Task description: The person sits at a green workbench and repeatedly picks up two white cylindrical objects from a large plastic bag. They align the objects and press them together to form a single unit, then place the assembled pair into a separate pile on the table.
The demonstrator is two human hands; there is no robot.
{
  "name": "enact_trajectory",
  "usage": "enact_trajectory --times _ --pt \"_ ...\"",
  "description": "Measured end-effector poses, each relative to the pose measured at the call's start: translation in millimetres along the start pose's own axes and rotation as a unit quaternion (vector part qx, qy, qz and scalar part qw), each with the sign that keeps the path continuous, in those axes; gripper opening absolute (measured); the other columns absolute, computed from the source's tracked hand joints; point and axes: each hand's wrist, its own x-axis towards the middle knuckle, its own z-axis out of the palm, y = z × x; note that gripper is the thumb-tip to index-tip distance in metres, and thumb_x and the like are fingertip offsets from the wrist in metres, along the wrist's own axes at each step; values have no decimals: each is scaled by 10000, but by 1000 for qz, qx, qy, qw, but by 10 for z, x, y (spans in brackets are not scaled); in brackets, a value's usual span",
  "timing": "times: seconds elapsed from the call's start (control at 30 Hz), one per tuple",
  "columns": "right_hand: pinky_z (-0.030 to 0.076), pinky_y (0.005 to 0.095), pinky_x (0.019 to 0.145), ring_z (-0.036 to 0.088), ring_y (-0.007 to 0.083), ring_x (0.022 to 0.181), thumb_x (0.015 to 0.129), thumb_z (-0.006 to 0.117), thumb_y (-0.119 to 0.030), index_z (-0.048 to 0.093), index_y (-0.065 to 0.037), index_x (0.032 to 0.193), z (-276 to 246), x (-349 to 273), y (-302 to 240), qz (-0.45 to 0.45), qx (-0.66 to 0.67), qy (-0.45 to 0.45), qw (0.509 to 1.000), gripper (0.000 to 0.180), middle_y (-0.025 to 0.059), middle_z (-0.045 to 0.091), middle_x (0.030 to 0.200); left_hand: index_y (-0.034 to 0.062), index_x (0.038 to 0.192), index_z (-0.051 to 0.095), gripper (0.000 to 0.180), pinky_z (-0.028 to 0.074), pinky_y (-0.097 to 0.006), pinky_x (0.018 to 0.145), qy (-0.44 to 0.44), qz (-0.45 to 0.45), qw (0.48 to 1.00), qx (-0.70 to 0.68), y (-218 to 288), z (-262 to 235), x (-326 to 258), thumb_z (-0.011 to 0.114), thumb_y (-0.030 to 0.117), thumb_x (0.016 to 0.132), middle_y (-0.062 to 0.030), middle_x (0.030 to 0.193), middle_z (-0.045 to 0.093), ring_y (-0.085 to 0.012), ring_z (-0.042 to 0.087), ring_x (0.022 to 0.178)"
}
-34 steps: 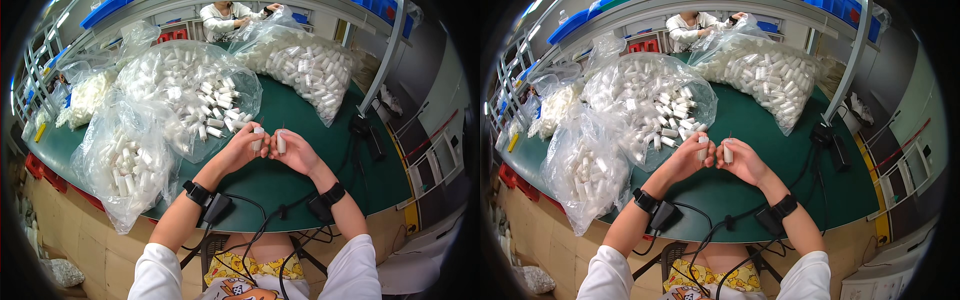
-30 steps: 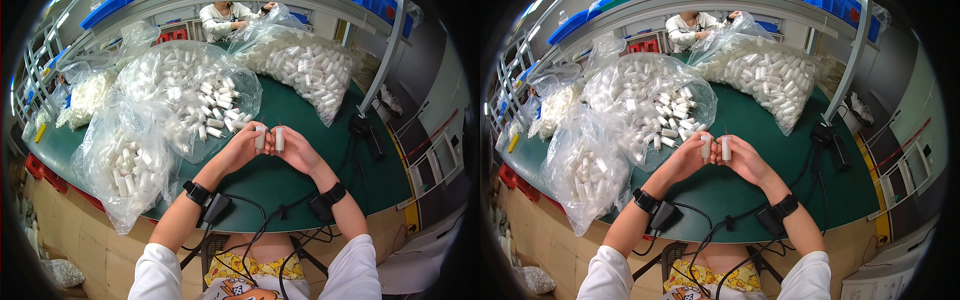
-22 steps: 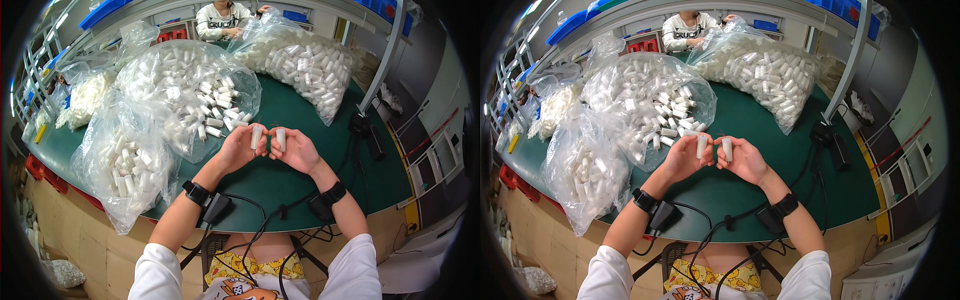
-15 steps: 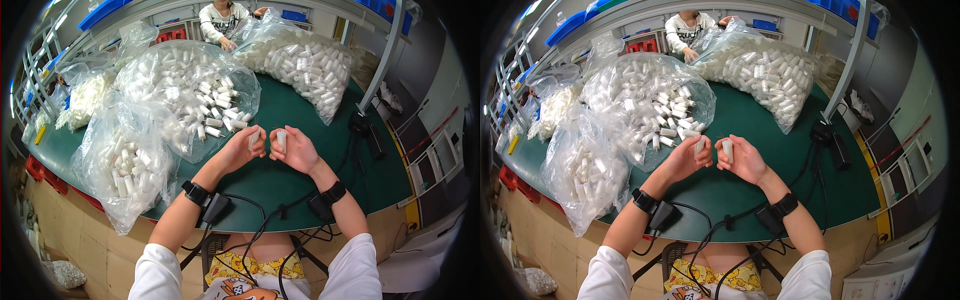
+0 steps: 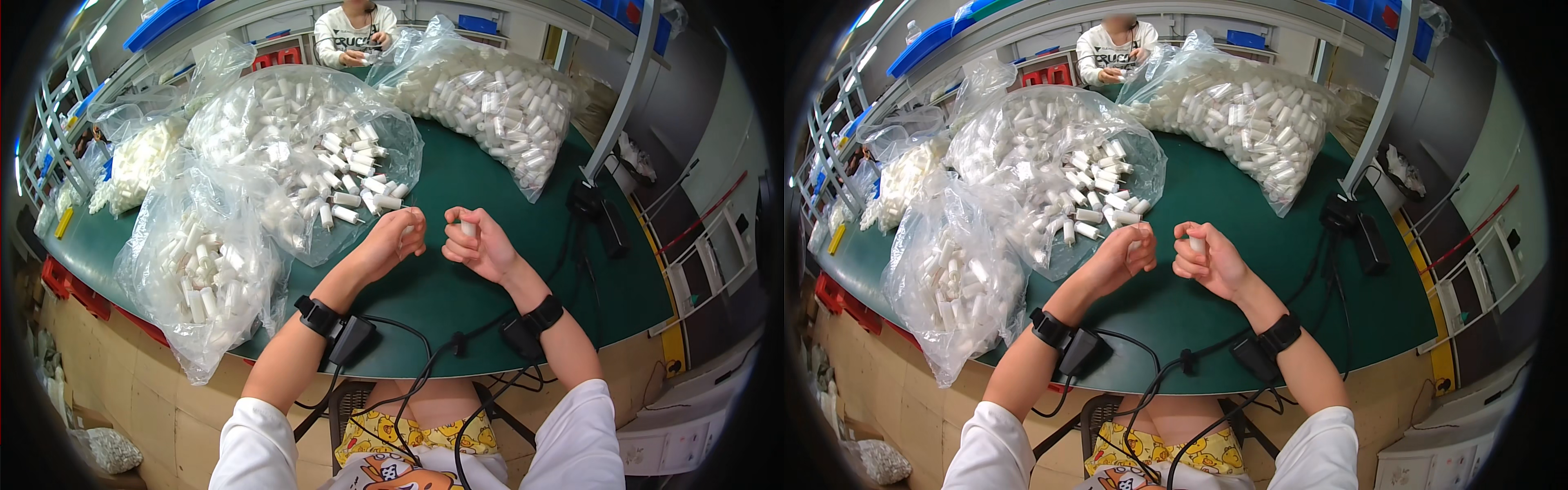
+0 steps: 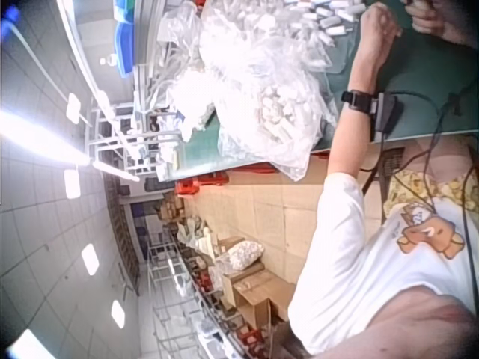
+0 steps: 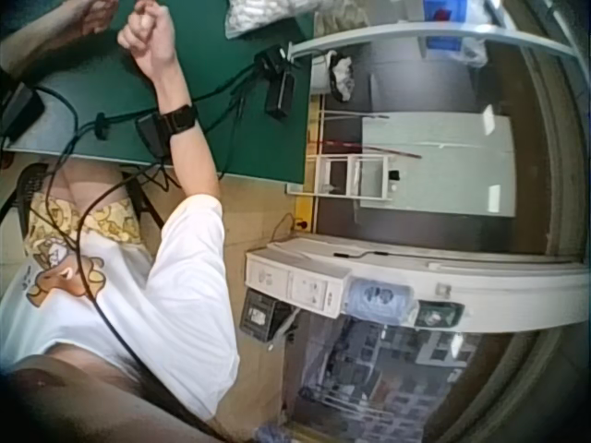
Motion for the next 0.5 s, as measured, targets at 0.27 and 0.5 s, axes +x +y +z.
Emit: enact_trajectory --times 0.27,0.5 --pt "374 334 728 456 197 627 914 376 -366 485 -50 1005 18 10 25 19 57 -30 998 346 101 490 765 111 827 428 235 396 -301 721 -27 6 998 -62 47 43 -19 438 320 932 8 699 431 -117 435 641" --pt "419 341 820 528 218 787 933 380 -273 490 -8 1062 106 16 11 -5 21 11 1000 315 100 532 868 89 943 469 244 418 -320 784 -8 23 997 -69 82 86 -34 422 329 932 -43 830 525 -170 515 746"
